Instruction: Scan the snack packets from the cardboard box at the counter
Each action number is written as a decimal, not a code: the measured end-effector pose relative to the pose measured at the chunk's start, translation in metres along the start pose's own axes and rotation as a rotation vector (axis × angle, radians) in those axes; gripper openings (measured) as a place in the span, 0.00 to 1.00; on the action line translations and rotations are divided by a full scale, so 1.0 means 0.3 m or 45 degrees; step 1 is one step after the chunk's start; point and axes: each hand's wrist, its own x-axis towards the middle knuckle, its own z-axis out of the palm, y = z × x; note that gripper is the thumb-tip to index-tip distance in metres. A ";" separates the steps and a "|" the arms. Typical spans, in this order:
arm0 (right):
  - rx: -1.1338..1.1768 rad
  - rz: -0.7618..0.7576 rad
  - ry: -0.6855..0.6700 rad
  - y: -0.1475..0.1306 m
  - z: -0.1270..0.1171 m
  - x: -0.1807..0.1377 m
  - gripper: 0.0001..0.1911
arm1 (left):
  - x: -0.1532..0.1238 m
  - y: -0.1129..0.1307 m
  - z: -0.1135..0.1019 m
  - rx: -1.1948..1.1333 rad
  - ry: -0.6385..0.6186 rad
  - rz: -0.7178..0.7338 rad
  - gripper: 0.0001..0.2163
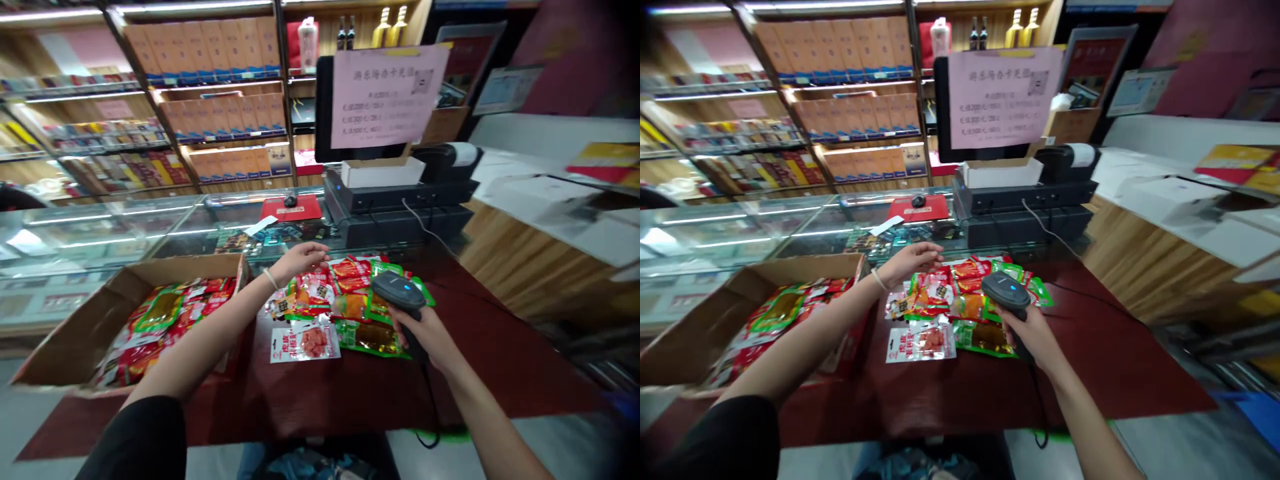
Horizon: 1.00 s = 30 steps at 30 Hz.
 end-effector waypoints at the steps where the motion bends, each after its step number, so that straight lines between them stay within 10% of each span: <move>1: -0.027 -0.005 -0.031 -0.014 0.030 0.015 0.21 | -0.041 0.010 -0.053 0.006 0.029 0.034 0.10; 9: -0.293 -0.068 -0.357 -0.131 0.342 0.116 0.22 | -0.418 0.009 -0.447 0.188 0.524 0.148 0.14; 17: -0.410 -0.113 -0.673 -0.183 0.693 0.144 0.21 | -0.703 -0.098 -0.695 0.328 0.794 0.158 0.17; 30: -0.328 -0.084 -0.774 -0.144 0.940 0.208 0.19 | -0.597 -0.181 -0.906 1.617 0.499 -0.090 0.14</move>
